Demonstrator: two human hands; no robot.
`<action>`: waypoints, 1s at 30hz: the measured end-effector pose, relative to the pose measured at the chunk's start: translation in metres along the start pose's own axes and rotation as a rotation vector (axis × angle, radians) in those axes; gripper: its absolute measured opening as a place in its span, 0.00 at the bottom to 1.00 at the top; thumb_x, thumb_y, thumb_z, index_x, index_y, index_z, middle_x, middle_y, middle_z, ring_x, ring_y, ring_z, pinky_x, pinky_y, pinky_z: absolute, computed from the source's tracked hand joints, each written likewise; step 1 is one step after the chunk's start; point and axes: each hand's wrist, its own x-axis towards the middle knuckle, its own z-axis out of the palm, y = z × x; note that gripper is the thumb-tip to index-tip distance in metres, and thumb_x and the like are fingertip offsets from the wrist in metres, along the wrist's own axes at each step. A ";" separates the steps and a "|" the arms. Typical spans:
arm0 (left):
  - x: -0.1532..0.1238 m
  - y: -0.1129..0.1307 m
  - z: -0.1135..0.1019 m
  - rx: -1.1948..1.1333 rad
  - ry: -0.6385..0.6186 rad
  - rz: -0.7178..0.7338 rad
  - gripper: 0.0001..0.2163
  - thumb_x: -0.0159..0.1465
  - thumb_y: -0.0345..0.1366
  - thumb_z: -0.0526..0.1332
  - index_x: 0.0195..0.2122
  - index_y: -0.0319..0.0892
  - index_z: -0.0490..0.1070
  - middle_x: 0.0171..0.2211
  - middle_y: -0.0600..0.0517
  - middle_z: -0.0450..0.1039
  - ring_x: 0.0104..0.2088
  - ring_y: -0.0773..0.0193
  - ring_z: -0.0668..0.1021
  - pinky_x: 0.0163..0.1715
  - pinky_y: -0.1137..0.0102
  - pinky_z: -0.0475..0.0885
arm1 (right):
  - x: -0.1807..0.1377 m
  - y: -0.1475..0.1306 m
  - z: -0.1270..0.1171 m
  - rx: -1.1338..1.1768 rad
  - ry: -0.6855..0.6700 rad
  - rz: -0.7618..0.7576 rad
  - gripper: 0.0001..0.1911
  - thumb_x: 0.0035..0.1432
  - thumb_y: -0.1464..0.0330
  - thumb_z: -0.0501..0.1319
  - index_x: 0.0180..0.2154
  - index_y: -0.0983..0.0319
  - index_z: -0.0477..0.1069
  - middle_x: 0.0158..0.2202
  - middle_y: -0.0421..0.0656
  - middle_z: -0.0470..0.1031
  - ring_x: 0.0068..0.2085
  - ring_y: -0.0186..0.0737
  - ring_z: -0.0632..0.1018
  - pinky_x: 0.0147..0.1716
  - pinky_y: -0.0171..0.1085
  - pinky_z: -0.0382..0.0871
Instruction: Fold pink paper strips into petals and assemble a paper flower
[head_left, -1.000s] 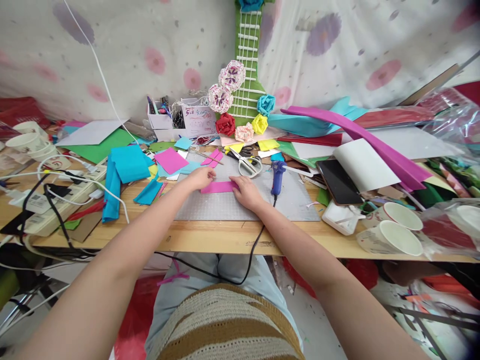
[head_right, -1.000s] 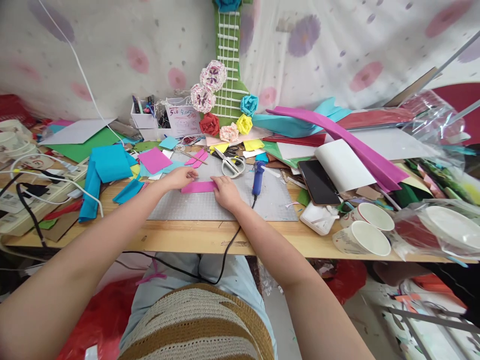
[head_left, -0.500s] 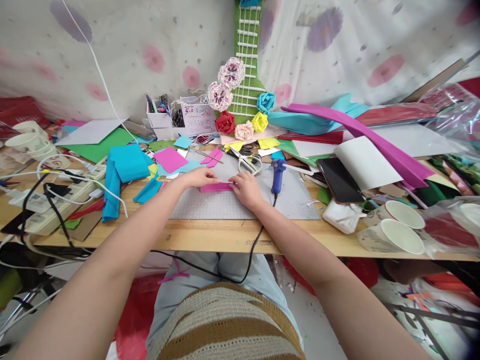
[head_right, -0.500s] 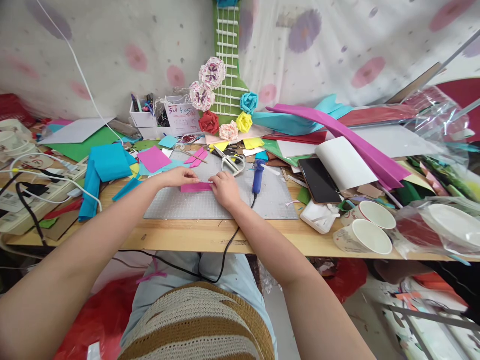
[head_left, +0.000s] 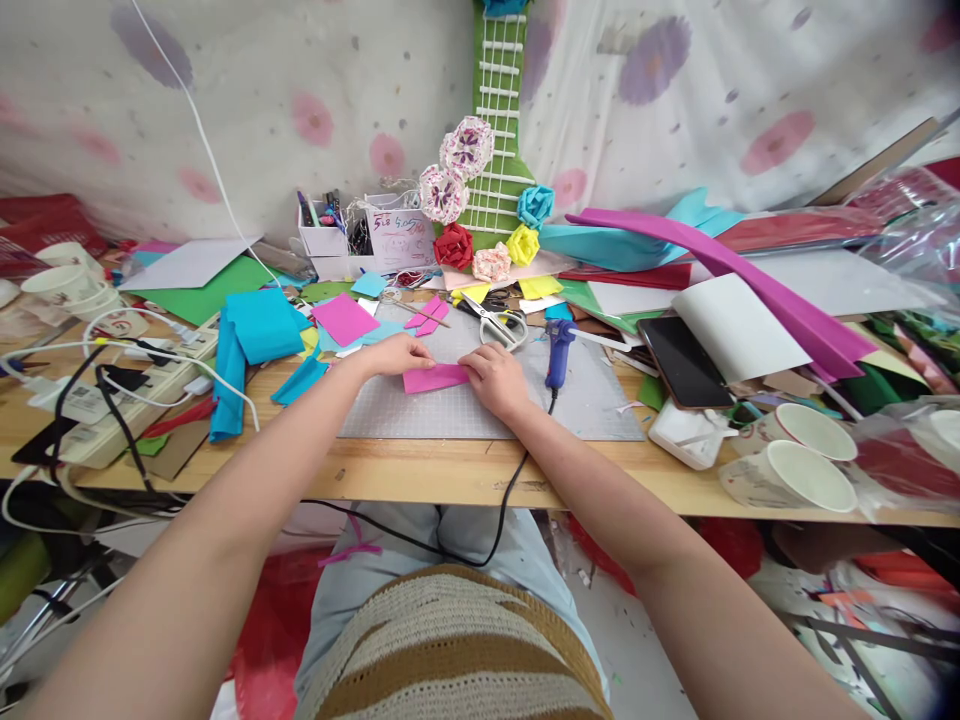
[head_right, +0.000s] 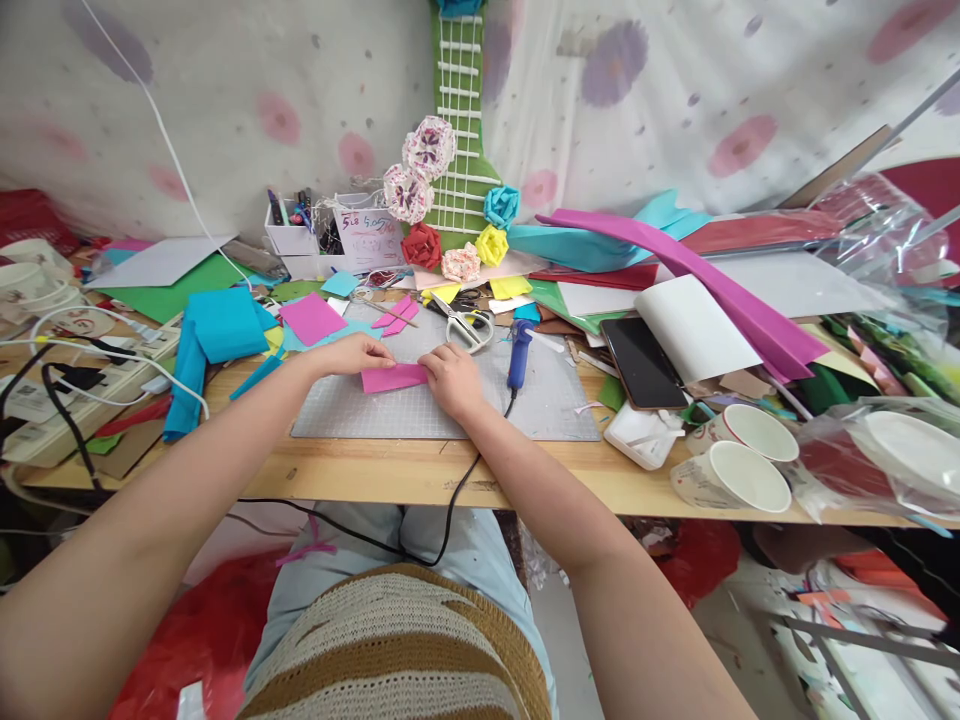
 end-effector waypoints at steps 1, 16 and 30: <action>0.000 0.000 0.000 0.000 0.006 -0.010 0.13 0.51 0.45 0.58 0.26 0.41 0.75 0.22 0.56 0.70 0.25 0.68 0.68 0.26 0.74 0.61 | 0.000 0.000 0.000 -0.003 0.003 -0.004 0.13 0.61 0.70 0.51 0.38 0.60 0.75 0.37 0.46 0.74 0.43 0.43 0.69 0.43 0.40 0.63; -0.001 0.004 0.002 -0.065 -0.057 0.004 0.14 0.50 0.45 0.59 0.29 0.40 0.76 0.23 0.53 0.72 0.24 0.68 0.69 0.24 0.73 0.62 | 0.000 0.005 0.002 0.021 0.021 -0.048 0.14 0.60 0.70 0.52 0.39 0.58 0.76 0.37 0.44 0.76 0.43 0.44 0.67 0.45 0.41 0.62; 0.001 0.011 0.022 -0.006 0.330 0.025 0.11 0.50 0.33 0.56 0.34 0.38 0.72 0.30 0.51 0.74 0.30 0.66 0.73 0.30 0.72 0.67 | 0.000 -0.001 -0.002 0.070 0.035 -0.195 0.14 0.54 0.75 0.53 0.41 0.61 0.72 0.46 0.46 0.70 0.51 0.46 0.63 0.52 0.46 0.58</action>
